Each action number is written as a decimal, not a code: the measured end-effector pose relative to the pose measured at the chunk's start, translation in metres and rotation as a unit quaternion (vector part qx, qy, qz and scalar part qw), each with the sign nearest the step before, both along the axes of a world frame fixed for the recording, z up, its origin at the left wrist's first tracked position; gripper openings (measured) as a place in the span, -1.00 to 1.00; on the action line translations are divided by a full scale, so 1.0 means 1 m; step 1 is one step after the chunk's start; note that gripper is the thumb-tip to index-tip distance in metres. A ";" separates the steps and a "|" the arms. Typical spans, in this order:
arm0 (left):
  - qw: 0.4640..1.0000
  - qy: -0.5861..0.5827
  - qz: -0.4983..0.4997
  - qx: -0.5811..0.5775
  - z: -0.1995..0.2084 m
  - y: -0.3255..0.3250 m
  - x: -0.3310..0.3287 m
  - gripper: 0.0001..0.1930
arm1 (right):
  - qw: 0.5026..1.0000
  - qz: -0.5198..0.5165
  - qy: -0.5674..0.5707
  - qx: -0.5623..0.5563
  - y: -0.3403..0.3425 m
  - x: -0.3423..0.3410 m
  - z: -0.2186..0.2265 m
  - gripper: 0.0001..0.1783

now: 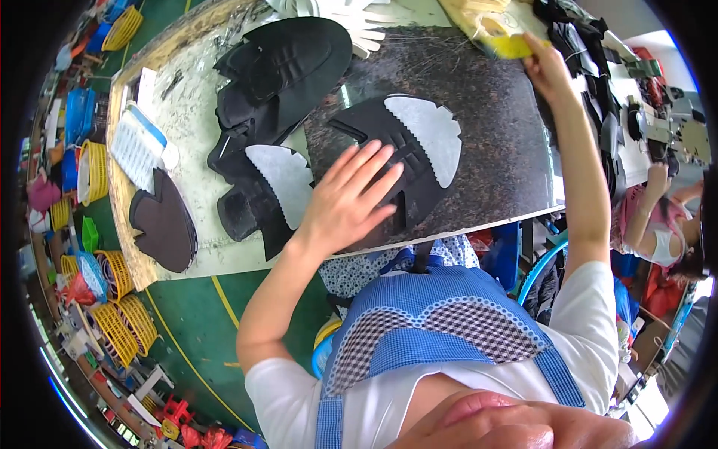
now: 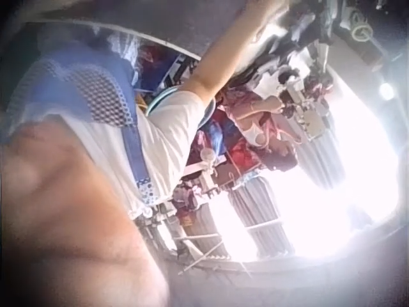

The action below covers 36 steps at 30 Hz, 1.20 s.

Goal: Apply glue to shoe upper components at a factory workbench using a brush.

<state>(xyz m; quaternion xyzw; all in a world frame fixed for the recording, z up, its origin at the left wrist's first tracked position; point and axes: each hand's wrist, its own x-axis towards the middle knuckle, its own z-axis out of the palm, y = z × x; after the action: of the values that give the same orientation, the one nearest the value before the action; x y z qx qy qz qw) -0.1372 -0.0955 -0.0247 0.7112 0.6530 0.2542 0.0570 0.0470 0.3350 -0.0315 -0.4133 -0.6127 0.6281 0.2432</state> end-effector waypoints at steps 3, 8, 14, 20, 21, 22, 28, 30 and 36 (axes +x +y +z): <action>0.998 0.018 0.053 0.012 -0.031 0.015 0.019 -0.38 | 0.992 0.076 0.090 -0.037 -0.145 -0.042 0.015 -0.68; 0.996 -0.013 0.088 0.032 -0.027 0.027 0.033 -0.48 | 0.982 0.032 0.020 0.184 -0.200 -0.059 0.012 -0.76; 0.983 -0.107 0.128 0.081 -0.022 0.029 0.039 -0.64 | 0.892 0.206 -0.077 0.394 -0.221 -0.100 0.048 -0.70; 0.985 -0.127 0.097 0.065 -0.026 0.007 0.026 -0.61 | 0.942 0.158 -0.115 0.274 -0.207 -0.010 0.037 -0.78; 0.994 -0.059 0.069 0.063 -0.023 0.002 0.025 -0.59 | 0.952 0.181 -0.090 0.229 -0.235 0.009 0.032 -0.80; 0.995 -0.020 0.072 0.063 -0.023 -0.001 0.025 -0.65 | 0.951 0.218 -0.075 0.208 -0.258 0.024 0.033 -0.81; 0.992 0.085 0.062 0.063 -0.027 -0.010 0.029 -0.54 | 0.988 -0.007 0.007 0.157 -0.254 0.047 0.014 -0.80; 0.987 0.112 0.088 0.073 -0.029 -0.013 0.033 -0.53 | 0.977 0.129 -0.008 0.170 -0.280 0.061 0.015 -0.79; 0.977 0.039 0.142 0.154 -0.033 -0.017 0.033 -0.79 | 0.974 0.129 0.120 0.140 -0.273 -0.009 0.037 -0.86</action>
<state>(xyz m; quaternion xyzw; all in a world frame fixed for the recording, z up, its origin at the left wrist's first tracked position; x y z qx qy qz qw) -0.1042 -0.1123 -0.0581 0.6209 0.7019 0.3295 -0.1155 0.0382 0.0623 0.0051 -0.2146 -0.7091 0.6073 0.2869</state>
